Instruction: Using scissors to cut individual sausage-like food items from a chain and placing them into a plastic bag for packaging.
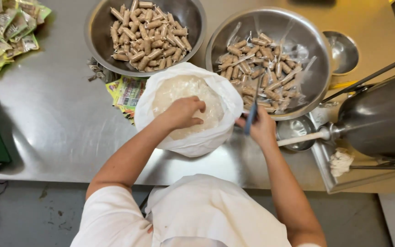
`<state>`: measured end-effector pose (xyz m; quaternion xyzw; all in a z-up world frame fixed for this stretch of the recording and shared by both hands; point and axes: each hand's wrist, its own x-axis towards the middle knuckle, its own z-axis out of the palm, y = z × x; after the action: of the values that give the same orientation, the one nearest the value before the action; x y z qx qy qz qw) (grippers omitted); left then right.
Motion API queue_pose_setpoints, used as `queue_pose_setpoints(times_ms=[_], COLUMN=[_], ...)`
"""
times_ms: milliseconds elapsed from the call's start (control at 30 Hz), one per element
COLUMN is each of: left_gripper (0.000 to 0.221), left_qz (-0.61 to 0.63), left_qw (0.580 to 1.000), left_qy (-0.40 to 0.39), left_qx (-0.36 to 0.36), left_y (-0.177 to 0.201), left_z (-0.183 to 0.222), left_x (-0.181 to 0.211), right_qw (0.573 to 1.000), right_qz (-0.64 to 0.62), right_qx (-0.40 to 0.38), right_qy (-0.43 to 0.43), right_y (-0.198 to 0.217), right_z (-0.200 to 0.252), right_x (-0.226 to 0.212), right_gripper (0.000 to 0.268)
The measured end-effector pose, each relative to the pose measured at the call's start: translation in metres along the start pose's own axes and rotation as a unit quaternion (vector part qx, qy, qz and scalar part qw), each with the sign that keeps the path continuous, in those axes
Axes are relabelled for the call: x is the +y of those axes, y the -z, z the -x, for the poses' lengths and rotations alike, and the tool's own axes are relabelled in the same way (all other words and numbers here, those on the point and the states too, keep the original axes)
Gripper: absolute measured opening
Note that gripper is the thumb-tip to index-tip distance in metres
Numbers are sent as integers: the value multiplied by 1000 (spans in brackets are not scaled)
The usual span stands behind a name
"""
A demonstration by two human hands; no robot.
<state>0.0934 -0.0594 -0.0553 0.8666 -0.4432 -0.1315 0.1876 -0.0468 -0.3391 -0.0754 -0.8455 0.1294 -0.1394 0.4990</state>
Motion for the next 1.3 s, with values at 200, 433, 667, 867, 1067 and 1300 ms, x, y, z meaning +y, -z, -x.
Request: queue_pose_setpoints(times_ms=[200, 433, 667, 867, 1067, 1300], left_gripper=[4, 32, 87, 76, 55, 13], left_qz=[-57, -186, 5, -144, -2, 13], left_qw=[988, 903, 932, 898, 928, 983], left_qy=[76, 356, 349, 383, 67, 107], left_qx=[125, 153, 97, 162, 366, 150], left_y=[-14, 1, 78, 85, -1, -203], left_z=[6, 61, 65, 16, -126, -346], left_x=[-17, -77, -24, 31, 167, 55], right_qw=[978, 965, 906, 916, 960, 981], right_qz=[-160, -251, -415, -371, -216, -180], right_qx=[-76, -58, -83, -152, -142, -37], right_qy=[-107, -45, -17, 4, 112, 68], right_y=[-52, -25, -4, 20, 131, 192], right_z=[-99, -126, -123, -140, -109, -20], right_x=[16, 9, -62, -35, 9, 100], right_gripper=[52, 48, 44, 39, 60, 74])
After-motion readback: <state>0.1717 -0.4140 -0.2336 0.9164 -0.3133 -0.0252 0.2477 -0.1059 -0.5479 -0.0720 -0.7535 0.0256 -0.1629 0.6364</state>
